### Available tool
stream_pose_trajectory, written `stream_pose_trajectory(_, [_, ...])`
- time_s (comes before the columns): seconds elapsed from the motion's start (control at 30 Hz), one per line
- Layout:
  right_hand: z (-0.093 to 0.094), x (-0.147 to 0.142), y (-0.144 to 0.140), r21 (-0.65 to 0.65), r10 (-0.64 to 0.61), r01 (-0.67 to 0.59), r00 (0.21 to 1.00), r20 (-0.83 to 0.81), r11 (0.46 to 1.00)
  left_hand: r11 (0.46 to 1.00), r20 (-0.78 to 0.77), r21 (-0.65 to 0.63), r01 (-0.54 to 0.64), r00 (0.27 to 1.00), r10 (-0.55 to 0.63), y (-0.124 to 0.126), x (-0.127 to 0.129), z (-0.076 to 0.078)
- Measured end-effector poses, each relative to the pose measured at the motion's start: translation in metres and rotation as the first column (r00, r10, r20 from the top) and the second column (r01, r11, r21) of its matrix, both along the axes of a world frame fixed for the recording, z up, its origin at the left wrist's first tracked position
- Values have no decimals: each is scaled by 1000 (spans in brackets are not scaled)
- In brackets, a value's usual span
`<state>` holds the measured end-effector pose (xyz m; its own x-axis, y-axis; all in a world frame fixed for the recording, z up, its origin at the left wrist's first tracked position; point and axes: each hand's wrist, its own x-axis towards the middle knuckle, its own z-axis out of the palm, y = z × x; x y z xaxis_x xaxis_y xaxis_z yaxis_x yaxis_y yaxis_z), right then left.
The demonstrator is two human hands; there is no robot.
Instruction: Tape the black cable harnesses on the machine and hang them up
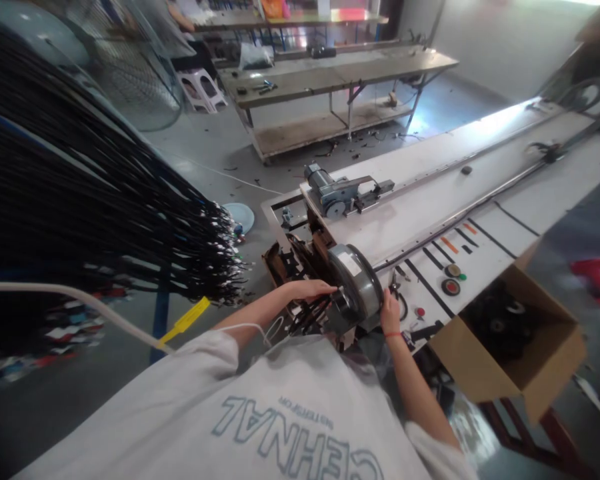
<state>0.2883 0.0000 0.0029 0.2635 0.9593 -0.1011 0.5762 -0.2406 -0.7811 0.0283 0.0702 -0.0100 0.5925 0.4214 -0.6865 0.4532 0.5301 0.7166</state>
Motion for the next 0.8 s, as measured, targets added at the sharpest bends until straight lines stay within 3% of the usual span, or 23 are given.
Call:
stream_pose_trajectory(0.07, [-18,9,-21,4,-44,44,969,245,999,950,-150,290,117,986,-76,1,3,7])
stream_pose_trajectory(0.13, [-30,17,-26,5,-92,97,923,372,995,813,-270,540,219,960,-79,3,5,15])
stream_pose_trajectory(0.2, [-33,24,-24,-94,-125,171,919,373,981,689,-337,674,267,941,-35,9,2,24])
stream_pose_trajectory(0.3, [-20,34,-26,-333,-143,191,976,162,923,624,-392,729,279,919,47,23,-11,37])
stream_pose_trajectory(0.33, [-12,36,-33,-355,-145,145,989,24,924,625,-399,729,278,915,58,28,-16,40])
stream_pose_trajectory(0.4, [10,31,-52,-251,-64,-14,951,-302,968,642,-393,718,268,918,56,35,-23,44])
stream_pose_trajectory(0.47, [32,15,-73,-60,144,-216,806,-575,974,668,-377,702,249,925,51,35,-26,45])
stream_pose_trajectory(0.53, [47,-14,-84,38,295,-430,549,-782,902,663,-372,713,228,924,83,31,-25,47])
stream_pose_trajectory(0.6, [53,-50,-77,28,240,-636,249,-938,771,620,-381,751,226,915,129,25,-22,52])
stream_pose_trajectory(0.63, [52,-68,-67,17,161,-708,138,-977,706,593,-391,770,235,909,148,22,-21,55])
stream_pose_trajectory(0.67, [50,-84,-56,2,88,-749,76,-993,663,570,-402,783,249,902,159,19,-20,59])
stream_pose_trajectory(0.73, [43,-108,-34,-55,26,-755,95,-995,654,541,-435,791,286,885,166,14,-19,68])
stream_pose_trajectory(0.8, [39,-117,-26,-134,48,-713,229,-972,688,533,-461,786,313,872,166,12,-19,75])
